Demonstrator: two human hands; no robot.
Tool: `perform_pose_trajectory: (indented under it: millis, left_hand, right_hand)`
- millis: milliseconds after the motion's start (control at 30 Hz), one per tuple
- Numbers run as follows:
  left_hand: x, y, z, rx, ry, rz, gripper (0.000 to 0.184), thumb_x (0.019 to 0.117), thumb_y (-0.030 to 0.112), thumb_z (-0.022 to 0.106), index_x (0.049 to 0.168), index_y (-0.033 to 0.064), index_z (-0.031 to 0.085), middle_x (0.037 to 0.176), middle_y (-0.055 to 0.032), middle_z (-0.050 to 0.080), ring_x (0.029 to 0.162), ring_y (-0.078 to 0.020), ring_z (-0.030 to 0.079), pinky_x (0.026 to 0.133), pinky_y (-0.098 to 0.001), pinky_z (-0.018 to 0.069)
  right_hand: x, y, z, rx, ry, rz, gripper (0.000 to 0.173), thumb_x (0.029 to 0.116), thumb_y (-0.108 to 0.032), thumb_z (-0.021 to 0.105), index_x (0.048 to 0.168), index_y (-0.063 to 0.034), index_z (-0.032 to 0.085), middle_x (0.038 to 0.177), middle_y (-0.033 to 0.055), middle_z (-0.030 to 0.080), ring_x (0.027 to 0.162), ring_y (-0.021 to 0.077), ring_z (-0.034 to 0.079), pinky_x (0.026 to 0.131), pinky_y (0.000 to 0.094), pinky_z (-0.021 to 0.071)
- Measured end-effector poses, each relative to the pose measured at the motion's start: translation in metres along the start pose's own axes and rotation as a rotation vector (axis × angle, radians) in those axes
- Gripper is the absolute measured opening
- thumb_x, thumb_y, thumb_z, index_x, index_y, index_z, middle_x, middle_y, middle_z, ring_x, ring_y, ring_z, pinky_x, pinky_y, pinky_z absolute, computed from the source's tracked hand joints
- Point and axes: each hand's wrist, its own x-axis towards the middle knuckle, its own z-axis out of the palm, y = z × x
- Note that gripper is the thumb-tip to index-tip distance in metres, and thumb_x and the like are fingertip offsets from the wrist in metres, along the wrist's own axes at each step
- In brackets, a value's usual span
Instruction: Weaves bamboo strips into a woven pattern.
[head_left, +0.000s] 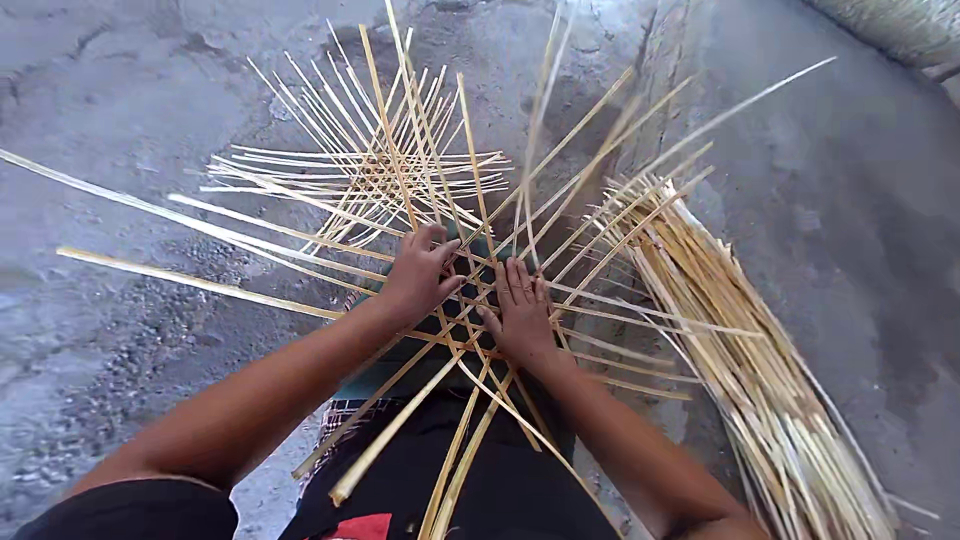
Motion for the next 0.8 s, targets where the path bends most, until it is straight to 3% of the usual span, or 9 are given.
perform_pose_trajectory:
  millis: [67, 133, 267, 367, 633, 800]
  left_hand:
    - [0.001, -0.002, -0.006, 0.063, -0.093, 0.033, 0.051, 0.0916, 0.033, 0.077, 0.137, 0.0105, 0.066, 0.141, -0.0199, 0.054, 0.125, -0.0423, 0.053, 0.104, -0.0577, 0.0467]
    - [0.005, -0.002, -0.015, 0.062, -0.155, 0.061, 0.052, 0.0902, 0.024, 0.079, 0.138, 0.0113, 0.065, 0.139, -0.0192, 0.056, 0.124, -0.0416, 0.054, 0.103, -0.0569, 0.0481]
    - [0.010, -0.009, -0.028, -0.025, -0.236, 0.089, 0.057, 0.0856, 0.008, 0.081, 0.140, 0.0111, 0.064, 0.137, -0.0197, 0.056, 0.121, -0.0410, 0.056, 0.102, -0.0573, 0.0486]
    - [0.014, -0.026, -0.025, -0.096, -0.273, 0.172, 0.056, 0.0873, 0.008, 0.078, 0.141, 0.0148, 0.063, 0.137, -0.0157, 0.058, 0.123, -0.0362, 0.055, 0.105, -0.0575, 0.0432]
    - [0.019, -0.042, -0.017, -0.206, -0.326, 0.165, 0.061, 0.0893, 0.009, 0.075, 0.146, 0.0216, 0.059, 0.147, -0.0093, 0.052, 0.130, -0.0317, 0.048, 0.109, -0.0533, 0.0395]
    - [0.021, -0.048, -0.015, -0.220, -0.335, 0.198, 0.059, 0.0897, 0.011, 0.074, 0.146, 0.0207, 0.059, 0.149, -0.0080, 0.050, 0.129, -0.0292, 0.048, 0.108, -0.0518, 0.0381]
  right_hand:
    - [-0.004, 0.000, 0.010, -0.004, -0.014, 0.006, 0.080, 0.1047, -0.063, 0.033, 0.164, -0.0085, 0.026, 0.171, 0.0129, 0.021, 0.159, 0.0282, 0.015, 0.127, 0.0592, 0.0113]
    - [-0.005, -0.001, 0.006, 0.023, -0.009, 0.012, 0.080, 0.1052, -0.061, 0.035, 0.164, -0.0076, 0.025, 0.171, 0.0139, 0.019, 0.159, 0.0290, 0.013, 0.127, 0.0594, 0.0104]
    - [-0.027, -0.018, 0.001, 0.124, -0.037, -0.009, 0.072, 0.1059, -0.060, 0.034, 0.163, -0.0163, 0.032, 0.171, 0.0162, 0.019, 0.159, 0.0327, 0.013, 0.125, 0.0642, 0.0128]
    - [-0.036, -0.016, 0.013, 0.185, 0.015, -0.046, 0.064, 0.1066, -0.058, 0.034, 0.159, -0.0224, 0.042, 0.170, 0.0141, 0.024, 0.158, 0.0304, 0.018, 0.125, 0.0631, 0.0150]
    - [-0.035, -0.014, 0.018, 0.195, 0.069, -0.034, 0.063, 0.1064, -0.055, 0.037, 0.159, -0.0217, 0.042, 0.170, 0.0134, 0.024, 0.159, 0.0287, 0.017, 0.125, 0.0634, 0.0136]
    - [-0.033, -0.014, 0.017, 0.191, 0.070, -0.041, 0.062, 0.1063, -0.055, 0.038, 0.158, -0.0204, 0.043, 0.169, 0.0146, 0.026, 0.158, 0.0285, 0.017, 0.126, 0.0628, 0.0124]
